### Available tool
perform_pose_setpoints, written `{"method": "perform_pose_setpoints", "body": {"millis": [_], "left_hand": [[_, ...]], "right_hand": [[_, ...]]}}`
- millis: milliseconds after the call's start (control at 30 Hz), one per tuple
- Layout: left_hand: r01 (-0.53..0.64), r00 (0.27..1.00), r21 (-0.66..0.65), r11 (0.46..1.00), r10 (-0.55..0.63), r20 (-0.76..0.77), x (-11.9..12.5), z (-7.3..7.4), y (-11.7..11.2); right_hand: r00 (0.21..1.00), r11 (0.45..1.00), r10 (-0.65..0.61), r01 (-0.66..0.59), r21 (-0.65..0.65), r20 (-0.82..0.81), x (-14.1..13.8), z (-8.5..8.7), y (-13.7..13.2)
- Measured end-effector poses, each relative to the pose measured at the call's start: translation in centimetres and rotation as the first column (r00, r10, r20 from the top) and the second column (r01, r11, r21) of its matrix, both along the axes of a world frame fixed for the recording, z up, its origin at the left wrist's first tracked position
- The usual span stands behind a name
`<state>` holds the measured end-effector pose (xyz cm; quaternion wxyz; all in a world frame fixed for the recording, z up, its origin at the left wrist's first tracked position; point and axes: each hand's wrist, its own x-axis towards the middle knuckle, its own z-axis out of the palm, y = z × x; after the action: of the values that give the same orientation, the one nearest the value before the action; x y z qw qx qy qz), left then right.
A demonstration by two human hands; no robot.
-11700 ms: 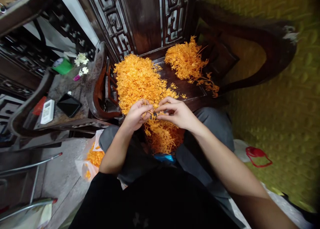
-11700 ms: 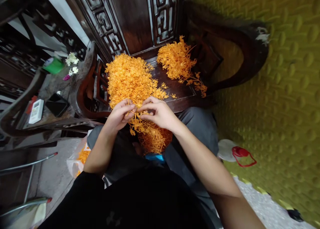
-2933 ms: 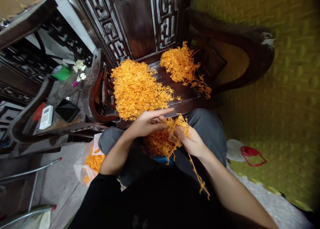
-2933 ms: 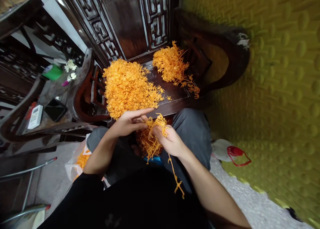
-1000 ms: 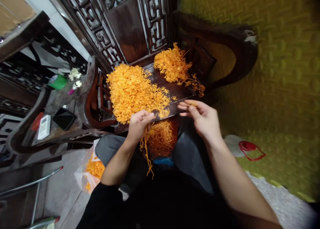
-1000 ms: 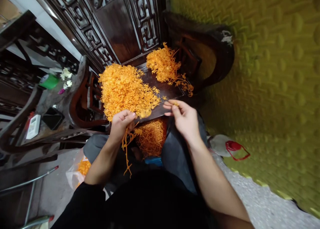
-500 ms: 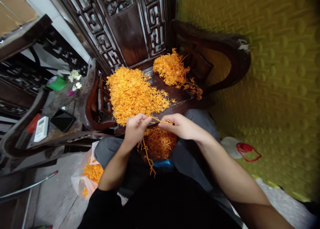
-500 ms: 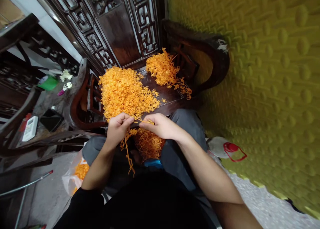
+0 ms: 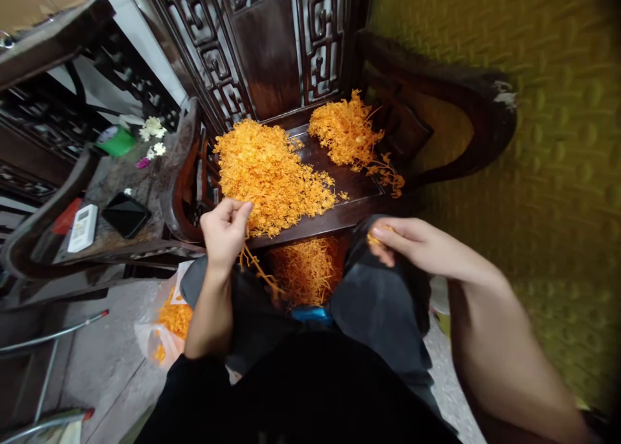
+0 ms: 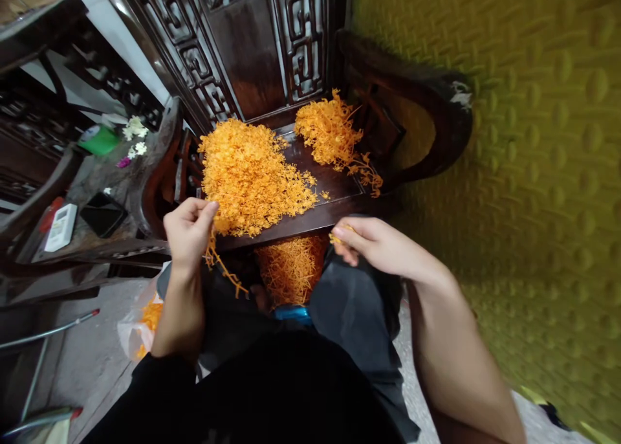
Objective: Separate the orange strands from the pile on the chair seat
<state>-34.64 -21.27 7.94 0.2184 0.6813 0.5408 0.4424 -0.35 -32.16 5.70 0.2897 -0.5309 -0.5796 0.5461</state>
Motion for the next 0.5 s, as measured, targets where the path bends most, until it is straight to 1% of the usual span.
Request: {"method": "perform_pose_setpoints", "body": {"millis": [67,100,133,167,200,233,267,300,333,400,433,467,500], "left_hand": [[0.134,0.969,-0.136,0.982,-0.101,0.225,0.9,0.0,-0.2],[0.187,0.938,-0.180,0.966,-0.121,0.325,1.5,-0.1,-0.3],[0.235,0.896,-0.216,0.948,-0.126,0.426,2.0,-0.2,-0.3],[0.289,0.842,-0.247,0.925,-0.123,0.525,2.4,-0.3,-0.3],[0.346,0.778,-0.271,0.898,-0.113,0.618,2.6,-0.3,-0.1],[0.402,0.709,-0.288,0.869,-0.097,0.698,2.6,-0.2,0.1],[0.455,0.641,-0.300,0.838,-0.074,0.764,2.5,-0.1,0.3],[0.504,0.578,-0.312,0.806,-0.045,0.815,2.3,0.1,0.5],[0.544,0.523,-0.324,0.774,-0.010,0.853,2.1,0.3,0.6],[0.596,0.435,-0.336,0.729,0.059,0.899,1.5,0.5,0.8],[0.608,0.400,-0.332,0.721,0.083,0.913,1.3,0.5,0.9],[0.607,0.373,-0.320,0.727,0.095,0.923,1.1,0.5,0.9],[0.593,0.356,-0.307,0.745,0.099,0.929,1.0,0.4,1.0]], "right_hand": [[0.996,0.996,-0.087,0.087,0.016,-0.035,-0.8,-1.2,2.2],[0.993,0.991,-0.116,0.117,0.057,-0.019,-1.5,-1.9,3.9],[0.987,0.981,-0.155,0.149,0.123,0.041,-2.4,-2.7,5.8],[0.967,0.959,-0.214,0.181,0.217,0.136,-3.3,-3.5,7.8],[0.933,0.936,-0.256,0.174,0.308,0.252,-4.2,-4.3,9.9],[0.885,0.918,-0.289,0.149,0.368,0.364,-4.9,-5.0,11.7],[0.847,0.917,-0.289,0.111,0.383,0.445,-5.6,-5.6,13.3],[0.824,0.920,-0.284,0.090,0.382,0.489,-6.2,-6.1,14.6],[0.808,0.926,-0.270,0.068,0.373,0.524,-6.6,-6.5,15.6],[0.795,0.922,-0.256,0.029,0.387,0.550,-7.3,-6.7,16.2],[0.794,0.905,-0.270,0.016,0.426,0.545,-7.6,-6.5,15.9],[0.808,0.877,-0.294,0.017,0.479,0.511,-8.0,-6.1,15.3],[0.841,0.846,-0.315,0.038,0.532,0.440,-8.4,-5.6,14.5]]}}
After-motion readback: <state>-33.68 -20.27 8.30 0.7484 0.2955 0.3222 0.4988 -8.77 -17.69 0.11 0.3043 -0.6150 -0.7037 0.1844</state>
